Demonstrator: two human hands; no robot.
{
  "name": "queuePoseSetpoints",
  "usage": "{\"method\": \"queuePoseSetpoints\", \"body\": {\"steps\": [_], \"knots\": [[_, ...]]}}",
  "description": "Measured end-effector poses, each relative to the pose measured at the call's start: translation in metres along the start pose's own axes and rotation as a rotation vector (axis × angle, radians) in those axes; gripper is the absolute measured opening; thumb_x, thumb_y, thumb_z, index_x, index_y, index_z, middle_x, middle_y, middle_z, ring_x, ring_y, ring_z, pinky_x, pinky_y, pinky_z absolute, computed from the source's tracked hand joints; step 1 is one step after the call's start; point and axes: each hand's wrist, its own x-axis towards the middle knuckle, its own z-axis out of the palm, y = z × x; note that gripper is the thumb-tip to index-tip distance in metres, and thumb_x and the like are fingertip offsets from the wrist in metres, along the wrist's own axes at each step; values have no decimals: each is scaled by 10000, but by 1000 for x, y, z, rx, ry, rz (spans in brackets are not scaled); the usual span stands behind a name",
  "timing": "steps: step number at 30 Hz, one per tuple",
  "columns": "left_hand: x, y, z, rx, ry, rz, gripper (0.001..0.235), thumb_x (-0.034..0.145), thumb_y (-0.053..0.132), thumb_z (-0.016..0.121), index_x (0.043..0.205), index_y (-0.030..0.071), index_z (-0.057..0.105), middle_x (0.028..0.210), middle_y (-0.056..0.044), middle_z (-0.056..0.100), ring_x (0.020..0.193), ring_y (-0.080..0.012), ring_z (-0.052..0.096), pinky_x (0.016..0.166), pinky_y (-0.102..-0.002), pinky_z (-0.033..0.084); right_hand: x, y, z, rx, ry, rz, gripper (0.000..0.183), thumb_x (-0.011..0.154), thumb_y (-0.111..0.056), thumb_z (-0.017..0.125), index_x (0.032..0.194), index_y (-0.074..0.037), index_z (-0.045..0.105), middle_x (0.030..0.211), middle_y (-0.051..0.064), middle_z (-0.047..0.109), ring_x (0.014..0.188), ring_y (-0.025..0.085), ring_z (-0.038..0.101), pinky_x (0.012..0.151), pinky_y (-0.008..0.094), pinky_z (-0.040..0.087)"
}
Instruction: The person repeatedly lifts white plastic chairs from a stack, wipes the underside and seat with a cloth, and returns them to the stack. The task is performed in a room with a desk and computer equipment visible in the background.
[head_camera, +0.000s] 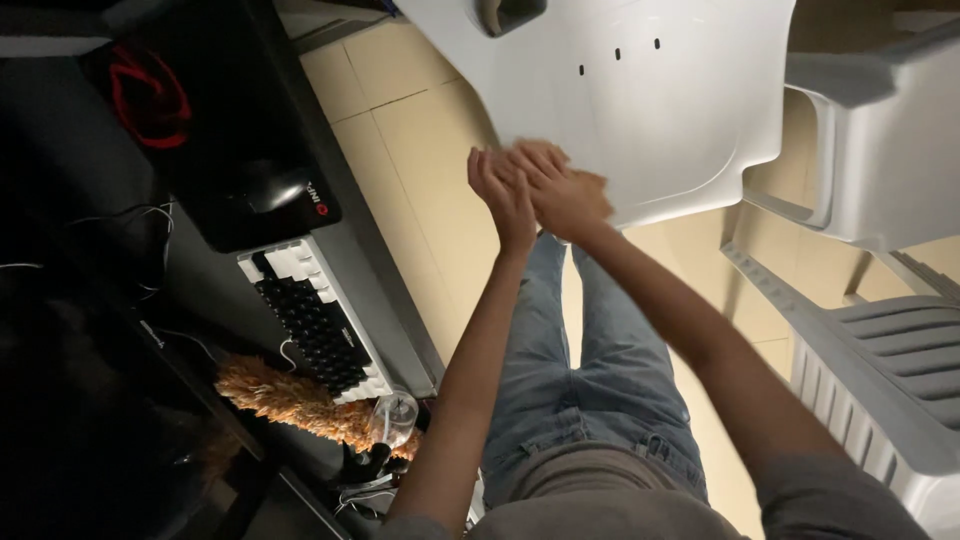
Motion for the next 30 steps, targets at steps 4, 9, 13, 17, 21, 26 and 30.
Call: {"method": "queuePoseSetpoints", "body": {"steps": [4, 9, 13, 17, 21, 26, 30], "knots": [[-25, -16, 3, 80, -97, 128, 600, 1098, 285, 533, 1579, 12, 302, 1684, -218, 218, 1604, -396, 217, 1321, -532, 239, -46, 58, -10, -247, 119, -82, 523, 1055, -244, 592, 1569, -215, 497, 1701, 75, 381, 1607, 279, 267, 1270, 507, 312], [-34, -3, 0, 43, -205, 100, 599, 1087, 255, 522, 1578, -4, 296, 1692, -262, 153, 1590, -434, 179, 1292, -551, 234, -13, 96, -46, -341, 256, 323, 578, 1106, -200, 586, 1658, -191, 415, 1717, 148, 285, 1582, 347, 217, 1208, 660, 153], [-31, 2, 7, -3, -230, 123, 593, 1093, 280, 523, 1571, 0, 312, 1688, -270, 144, 1582, -441, 194, 1281, -552, 259, 40, 109, -13, -210, 484, 411, 619, 1148, -165, 565, 1724, -169, 337, 1767, 162, 201, 1628, 402, 145, 1318, 601, 156], [-34, -19, 14, 95, -187, 183, 594, 1088, 315, 517, 1562, 7, 332, 1680, -262, 215, 1572, -429, 239, 1293, -545, 240, 47, 58, -13, -246, 305, 327, 674, 1093, -182, 564, 1695, -58, 288, 1737, 219, 170, 1600, 443, 123, 1300, 593, 160], [-31, -18, 16, 70, -142, 174, 592, 1079, 289, 549, 1564, 29, 332, 1649, -251, 246, 1546, -423, 278, 1283, -514, 272, 8, -2, -35, 105, 63, 206, 665, 1012, -209, 541, 1623, -60, 326, 1726, 200, 190, 1604, 387, 150, 1158, 490, 297], [-47, 0, 24, 239, -319, 171, 609, 1011, 170, 626, 1557, 55, 382, 1647, -216, 284, 1529, -440, 272, 1260, -526, 279, -78, 35, -13, -160, 222, 61, 596, 1004, -226, 605, 1586, -164, 492, 1710, 87, 324, 1606, 244, 230, 1254, 532, 262], [-51, 26, 53, 338, -530, 283, 741, 892, 192, 741, 1528, 74, 379, 1663, -195, 232, 1540, -454, 220, 1256, -570, 243, -140, 111, -32, -276, 30, 312, 569, 937, -198, 648, 1501, -227, 571, 1695, 12, 414, 1633, 213, 304, 1277, 547, 227]]}}
